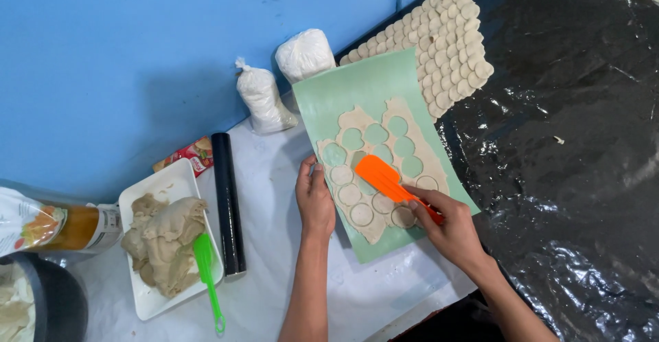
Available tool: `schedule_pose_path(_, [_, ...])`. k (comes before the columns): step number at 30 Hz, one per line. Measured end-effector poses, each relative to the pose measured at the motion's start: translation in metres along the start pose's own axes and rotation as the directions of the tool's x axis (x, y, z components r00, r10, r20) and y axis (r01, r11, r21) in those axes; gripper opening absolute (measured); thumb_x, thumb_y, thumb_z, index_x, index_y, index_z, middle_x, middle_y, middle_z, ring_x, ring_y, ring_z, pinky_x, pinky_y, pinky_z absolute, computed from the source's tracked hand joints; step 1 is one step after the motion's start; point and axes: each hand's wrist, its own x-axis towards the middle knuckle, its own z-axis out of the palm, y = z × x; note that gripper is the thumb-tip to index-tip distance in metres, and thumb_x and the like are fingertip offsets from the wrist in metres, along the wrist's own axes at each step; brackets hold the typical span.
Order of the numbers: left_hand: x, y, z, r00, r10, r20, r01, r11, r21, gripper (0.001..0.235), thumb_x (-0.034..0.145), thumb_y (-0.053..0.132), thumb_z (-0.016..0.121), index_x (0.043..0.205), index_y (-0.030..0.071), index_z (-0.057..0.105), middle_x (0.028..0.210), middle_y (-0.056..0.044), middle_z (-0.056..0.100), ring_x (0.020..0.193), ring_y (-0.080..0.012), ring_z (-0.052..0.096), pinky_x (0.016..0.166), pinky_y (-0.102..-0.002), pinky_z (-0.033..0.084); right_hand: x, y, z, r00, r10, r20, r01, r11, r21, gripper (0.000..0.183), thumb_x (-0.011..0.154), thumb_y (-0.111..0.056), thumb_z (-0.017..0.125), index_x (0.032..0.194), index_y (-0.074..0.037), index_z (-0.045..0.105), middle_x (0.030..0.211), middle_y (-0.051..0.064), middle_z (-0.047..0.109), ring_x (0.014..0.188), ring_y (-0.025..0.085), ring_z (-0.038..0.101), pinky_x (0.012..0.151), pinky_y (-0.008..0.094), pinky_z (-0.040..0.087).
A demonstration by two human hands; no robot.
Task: The recorder uses a spatula to arrange small dough circles on a green mat, then uses a rolling pin to flatten dough and a spatula to scrape and move dough pieces.
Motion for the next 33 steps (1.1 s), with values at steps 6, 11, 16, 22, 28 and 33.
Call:
schedule_pose_path(6, [-0.002,0.003,0.003,1.0,-0.024,-0.015,0.024,0.999,-0.034,0.027,0.108,0.013,0.045,0.128,0.001,0.055,0.117,-0.01,0.068,0.106,-0.0119,0.061,0.098,-0.029,0.048,0.003,-0.004,0.004,0.999,-0.046,0.002,0.046,0.995,-0.093,0.035,0.09,-0.009,0.07,0.125,-0.008,0.074,0.077,0.012,0.071,0.055,0.019,0.058,0.056,0.033,0.049])
schedule_pose_path(11, [0.0,-0.006,-0.005,1.0,-0.008,-0.014,0.008,1.0,-0.006,0.027,0.109,0.013,0.045,0.13,0.0,0.056,0.116,-0.011,0.067,0.104,-0.0122,0.059,0.097,-0.028,0.047,0.004,0.002,0.008,0.998,-0.065,0.014,0.066,0.994,-0.089,0.034,0.09,-0.008,0.068,0.124,-0.008,0.073,0.079,0.012,0.072,0.058,0.02,0.062,0.059,0.034,0.051])
schedule_pose_path(16, [-0.001,-0.006,-0.002,1.0,-0.005,-0.001,0.005,0.999,-0.035,0.026,0.108,0.012,0.045,0.128,0.0,0.056,0.117,-0.009,0.067,0.107,-0.0116,0.06,0.098,-0.028,0.047,0.009,0.017,0.014,0.991,-0.137,-0.003,0.137,0.99,-0.041,0.031,0.091,-0.01,0.069,0.122,-0.006,0.073,0.094,0.012,0.078,0.072,0.017,0.074,0.068,0.032,0.056])
schedule_pose_path(22, [-0.002,-0.007,-0.002,1.0,-0.006,-0.015,0.007,0.999,0.044,0.027,0.109,0.013,0.044,0.129,0.001,0.057,0.117,-0.009,0.067,0.106,-0.0112,0.057,0.099,-0.027,0.043,0.016,0.016,0.015,0.996,0.017,0.09,-0.019,1.0,0.025,0.031,0.093,-0.015,0.066,0.122,-0.008,0.073,0.09,0.009,0.082,0.076,0.012,0.076,0.072,0.029,0.058])
schedule_pose_path(28, [-0.002,-0.008,-0.005,1.0,-0.029,-0.011,0.029,1.0,-0.006,0.027,0.108,0.013,0.045,0.129,0.002,0.057,0.115,-0.009,0.067,0.103,-0.0118,0.058,0.095,-0.027,0.046,0.016,0.042,0.018,0.984,0.07,0.166,-0.089,0.99,0.106,0.032,0.095,-0.013,0.063,0.123,-0.003,0.075,0.08,0.004,0.079,0.071,0.007,0.069,0.072,0.024,0.057])
schedule_pose_path(33, [-0.003,-0.006,-0.002,0.999,-0.039,0.02,0.041,0.997,-0.062,0.028,0.108,0.014,0.044,0.13,0.0,0.055,0.117,-0.011,0.067,0.105,-0.0135,0.063,0.096,-0.029,0.049,0.019,0.044,0.014,0.947,0.16,0.277,-0.262,0.885,0.385,0.034,0.096,-0.014,0.066,0.126,0.001,0.073,0.067,-0.003,0.054,0.059,0.005,0.046,0.053,0.023,0.038])
